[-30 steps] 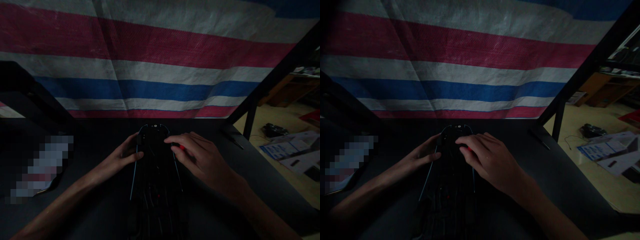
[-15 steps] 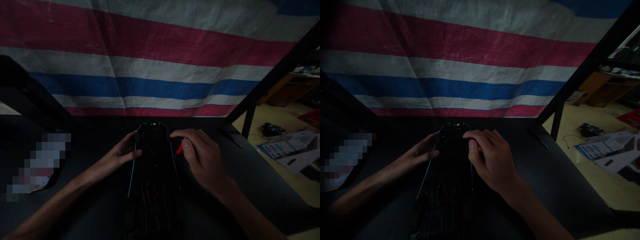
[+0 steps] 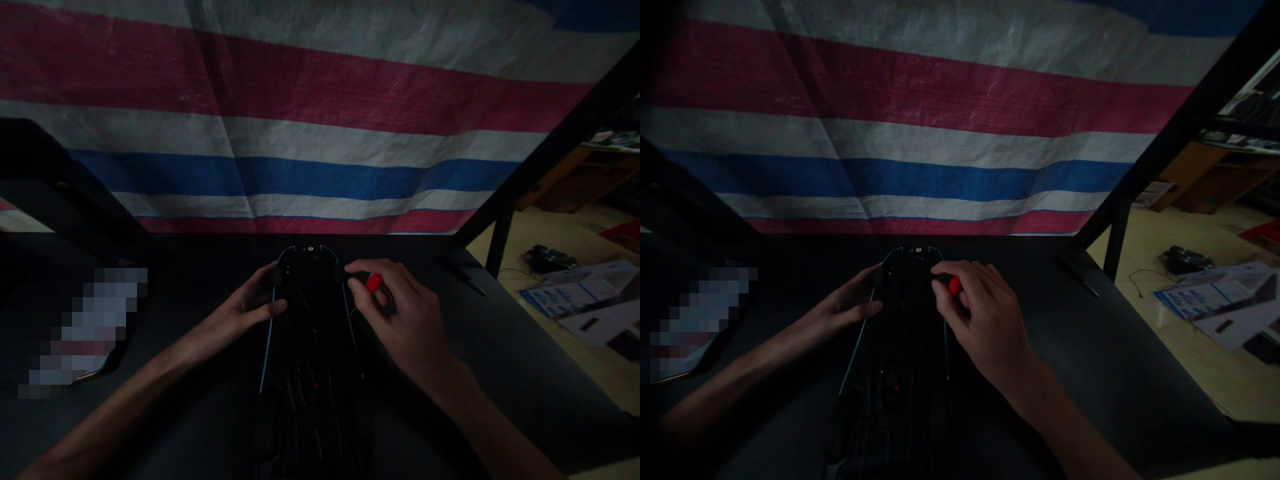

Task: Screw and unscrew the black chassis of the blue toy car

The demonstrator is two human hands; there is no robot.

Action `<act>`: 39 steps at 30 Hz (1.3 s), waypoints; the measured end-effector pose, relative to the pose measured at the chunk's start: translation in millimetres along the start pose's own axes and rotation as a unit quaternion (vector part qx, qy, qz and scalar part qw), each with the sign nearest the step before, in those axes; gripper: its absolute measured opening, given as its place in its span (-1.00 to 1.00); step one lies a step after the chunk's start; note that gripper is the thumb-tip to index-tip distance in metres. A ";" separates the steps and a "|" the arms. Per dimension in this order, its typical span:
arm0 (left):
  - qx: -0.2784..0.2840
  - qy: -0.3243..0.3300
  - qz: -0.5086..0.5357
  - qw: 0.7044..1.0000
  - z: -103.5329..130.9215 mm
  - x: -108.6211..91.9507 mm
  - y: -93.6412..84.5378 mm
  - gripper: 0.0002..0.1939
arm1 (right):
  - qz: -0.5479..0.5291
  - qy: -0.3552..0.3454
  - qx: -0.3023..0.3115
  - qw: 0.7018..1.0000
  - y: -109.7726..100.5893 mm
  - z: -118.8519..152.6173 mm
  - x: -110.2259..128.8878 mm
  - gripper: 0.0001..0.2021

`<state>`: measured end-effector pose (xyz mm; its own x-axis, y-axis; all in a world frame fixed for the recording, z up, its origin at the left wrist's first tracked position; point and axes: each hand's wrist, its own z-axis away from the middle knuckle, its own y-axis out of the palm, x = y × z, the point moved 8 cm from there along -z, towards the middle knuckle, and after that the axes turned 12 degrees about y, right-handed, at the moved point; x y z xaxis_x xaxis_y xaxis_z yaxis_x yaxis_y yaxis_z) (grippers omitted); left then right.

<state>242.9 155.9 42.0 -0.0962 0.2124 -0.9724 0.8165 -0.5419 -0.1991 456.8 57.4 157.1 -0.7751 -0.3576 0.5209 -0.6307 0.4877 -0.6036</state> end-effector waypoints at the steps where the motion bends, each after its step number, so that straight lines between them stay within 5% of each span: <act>1: -0.002 0.000 0.000 1.000 0.1 -0.4 -0.1 -0.15 | 0.002 -0.002 0.001 1.000 0.2 0.1 -0.3 -0.82; 15: -0.009 -0.015 0.000 1.000 0.8 -0.5 -0.6 -0.07 | -0.022 -0.044 0.077 0.996 -0.4 3.1 7.0 -0.72; 39: 0.000 -0.016 0.000 1.000 1.7 -7.2 3.7 -0.09 | 0.011 -0.078 0.040 0.996 -4.5 3.1 4.3 -0.84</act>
<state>245.7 151.0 48.0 -0.1139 0.1871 -0.9757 0.8167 -0.5416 -0.1992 456.2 51.3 160.2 -0.7810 -0.4705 0.4107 -0.6101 0.4343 -0.6626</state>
